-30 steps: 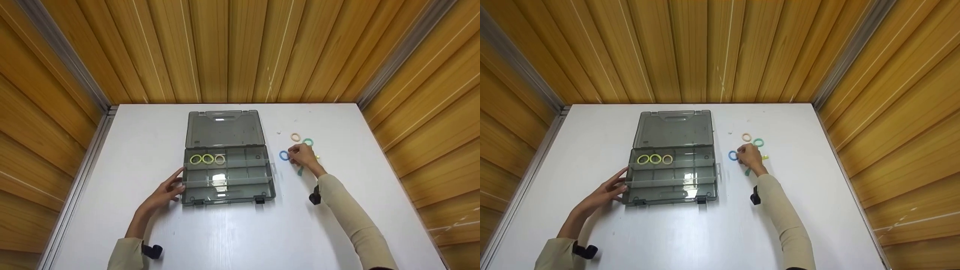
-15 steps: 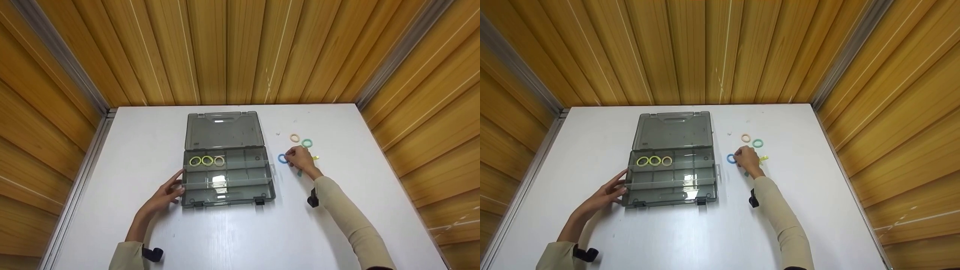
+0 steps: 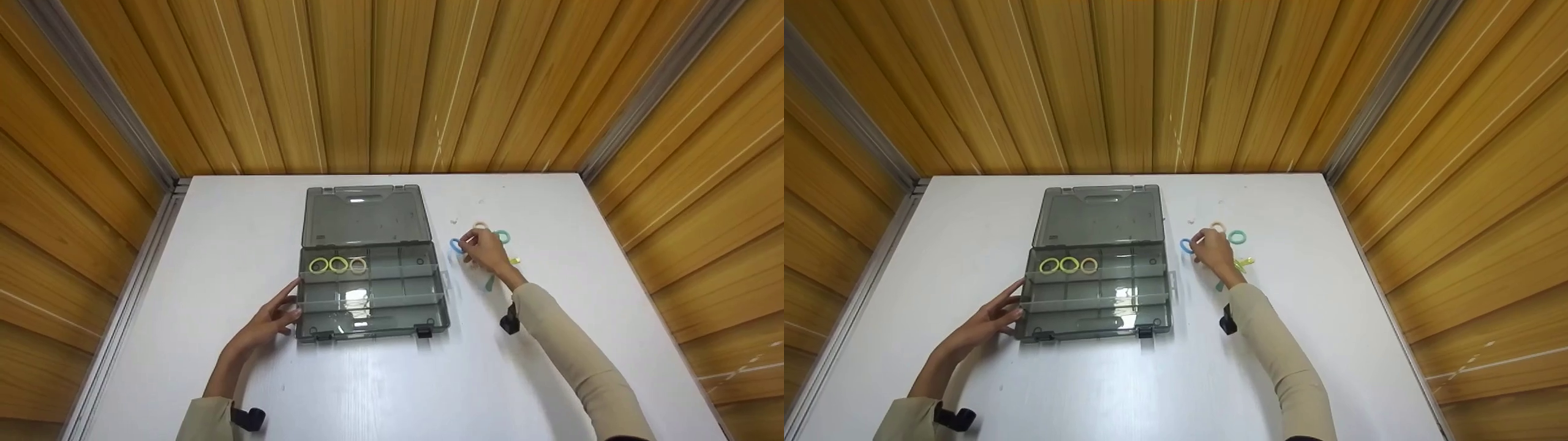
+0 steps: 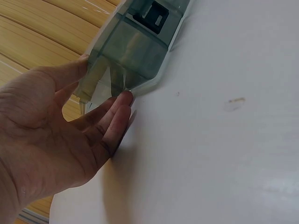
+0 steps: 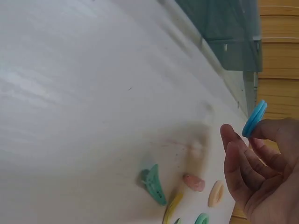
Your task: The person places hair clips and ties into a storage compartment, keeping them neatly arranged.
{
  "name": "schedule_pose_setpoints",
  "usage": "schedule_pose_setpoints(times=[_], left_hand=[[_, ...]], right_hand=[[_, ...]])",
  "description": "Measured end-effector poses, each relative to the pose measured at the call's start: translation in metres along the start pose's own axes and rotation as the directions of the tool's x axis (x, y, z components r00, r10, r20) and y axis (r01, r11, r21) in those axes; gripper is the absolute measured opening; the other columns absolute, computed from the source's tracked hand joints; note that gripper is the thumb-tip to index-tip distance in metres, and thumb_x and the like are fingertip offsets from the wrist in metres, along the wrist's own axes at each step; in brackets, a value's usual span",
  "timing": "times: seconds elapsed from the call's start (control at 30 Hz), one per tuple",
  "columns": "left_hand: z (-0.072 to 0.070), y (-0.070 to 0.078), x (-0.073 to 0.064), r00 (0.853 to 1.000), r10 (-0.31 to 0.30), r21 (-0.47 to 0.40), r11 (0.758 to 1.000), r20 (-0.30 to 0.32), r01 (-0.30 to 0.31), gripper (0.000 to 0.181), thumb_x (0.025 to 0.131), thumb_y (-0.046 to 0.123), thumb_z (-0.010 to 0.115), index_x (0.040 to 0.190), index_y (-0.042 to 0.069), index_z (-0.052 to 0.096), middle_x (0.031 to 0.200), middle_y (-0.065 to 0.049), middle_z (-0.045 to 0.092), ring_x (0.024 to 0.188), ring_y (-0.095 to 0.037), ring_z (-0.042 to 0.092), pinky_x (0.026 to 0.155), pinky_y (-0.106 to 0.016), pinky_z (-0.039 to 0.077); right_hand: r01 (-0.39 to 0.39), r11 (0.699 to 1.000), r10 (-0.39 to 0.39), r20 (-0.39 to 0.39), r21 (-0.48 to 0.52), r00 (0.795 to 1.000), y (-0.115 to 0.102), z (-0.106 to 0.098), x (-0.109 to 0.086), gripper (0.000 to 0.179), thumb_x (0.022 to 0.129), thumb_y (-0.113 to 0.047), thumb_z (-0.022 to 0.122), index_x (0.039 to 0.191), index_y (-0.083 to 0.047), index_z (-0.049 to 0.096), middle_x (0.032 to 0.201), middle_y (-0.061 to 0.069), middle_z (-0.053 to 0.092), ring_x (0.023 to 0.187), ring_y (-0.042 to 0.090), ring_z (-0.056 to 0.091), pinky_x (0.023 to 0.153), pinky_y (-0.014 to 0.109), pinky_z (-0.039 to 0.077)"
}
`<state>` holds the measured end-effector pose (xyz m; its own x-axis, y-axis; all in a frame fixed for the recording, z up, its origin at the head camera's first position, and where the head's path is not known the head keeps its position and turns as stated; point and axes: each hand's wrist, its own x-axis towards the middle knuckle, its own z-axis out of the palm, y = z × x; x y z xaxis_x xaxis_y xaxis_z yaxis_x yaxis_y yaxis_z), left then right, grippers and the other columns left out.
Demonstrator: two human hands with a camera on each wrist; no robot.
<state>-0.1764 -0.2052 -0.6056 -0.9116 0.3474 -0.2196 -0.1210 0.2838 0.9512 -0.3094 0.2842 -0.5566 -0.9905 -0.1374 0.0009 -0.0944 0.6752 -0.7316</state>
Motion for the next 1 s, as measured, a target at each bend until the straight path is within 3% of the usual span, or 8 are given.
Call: schedule_pose_setpoints(times=[0.1, 0.23, 0.53, 0.63, 0.83, 1.0], left_hand=[[-0.001, 0.000, 0.000, 1.000, 0.018, -0.005, 1.000, 0.007, -0.018, 0.071, 0.105, 0.022, 0.058, 0.165, 0.015, 0.019, 0.156, -0.037, 0.032, 0.120, -0.042, 0.062, 0.082, -0.039, 0.055], [-0.002, 0.001, 0.000, 1.000, 0.027, -0.009, 1.000, 0.008, -0.027, 0.071, 0.105, 0.020, 0.057, 0.164, 0.014, 0.019, 0.156, -0.037, 0.032, 0.118, -0.041, 0.063, 0.083, -0.041, 0.056], [-0.001, 0.002, 0.000, 1.000, 0.010, -0.004, 1.000, -0.005, -0.010, 0.070, 0.105, 0.020, 0.057, 0.165, 0.016, 0.020, 0.156, -0.036, 0.033, 0.119, -0.041, 0.063, 0.084, -0.041, 0.055], [0.000, 0.002, 0.000, 1.000, 0.001, 0.001, 1.000, -0.010, -0.001, 0.070, 0.105, 0.021, 0.057, 0.165, 0.017, 0.020, 0.157, -0.036, 0.033, 0.119, -0.041, 0.062, 0.084, -0.041, 0.055], [0.003, 0.002, 0.000, 1.000, -0.007, -0.004, 1.000, -0.021, 0.007, 0.070, 0.105, 0.020, 0.058, 0.165, 0.017, 0.020, 0.156, -0.035, 0.035, 0.120, -0.040, 0.063, 0.084, -0.040, 0.055], [0.002, 0.002, 0.000, 1.000, 0.003, 0.005, 1.000, -0.022, -0.003, 0.069, 0.106, 0.019, 0.057, 0.164, 0.015, 0.020, 0.155, -0.036, 0.036, 0.119, -0.041, 0.062, 0.083, -0.040, 0.055]], right_hand=[[0.057, 0.998, -0.057, -0.008, 0.029, 0.998, -0.014, -0.002, 0.002, 0.020, 0.099, -0.011, 0.066, 0.104, 0.008, 0.070, 0.088, 0.025, 0.074, 0.067, 0.030, 0.075, 0.049, 0.015, 0.047], [0.110, 0.991, -0.110, 0.001, 0.073, 0.994, -0.034, 0.002, 0.005, 0.018, 0.098, -0.009, 0.066, 0.102, 0.009, 0.069, 0.088, 0.026, 0.074, 0.067, 0.037, 0.075, 0.049, 0.015, 0.048], [0.171, 0.977, -0.180, 0.059, 0.126, 0.982, -0.071, 0.030, 0.007, 0.017, 0.098, -0.009, 0.066, 0.103, 0.007, 0.067, 0.089, 0.024, 0.075, 0.073, 0.047, 0.072, 0.050, 0.015, 0.049], [0.205, 0.971, -0.216, 0.085, 0.122, 0.973, -0.078, 0.039, 0.007, 0.015, 0.098, -0.008, 0.067, 0.101, 0.006, 0.068, 0.088, 0.022, 0.074, 0.073, 0.042, 0.071, 0.054, 0.016, 0.051], [0.216, 0.972, -0.224, 0.092, 0.089, 0.970, -0.084, 0.051, 0.006, 0.014, 0.096, -0.009, 0.070, 0.101, 0.004, 0.070, 0.090, 0.018, 0.074, 0.072, 0.014, 0.068, 0.061, 0.017, 0.051], [0.228, 0.963, -0.247, 0.131, 0.147, 0.960, -0.084, 0.058, 0.005, 0.014, 0.095, -0.005, 0.070, 0.103, 0.006, 0.070, 0.093, 0.023, 0.074, 0.070, 0.016, 0.070, 0.058, 0.019, 0.055]])
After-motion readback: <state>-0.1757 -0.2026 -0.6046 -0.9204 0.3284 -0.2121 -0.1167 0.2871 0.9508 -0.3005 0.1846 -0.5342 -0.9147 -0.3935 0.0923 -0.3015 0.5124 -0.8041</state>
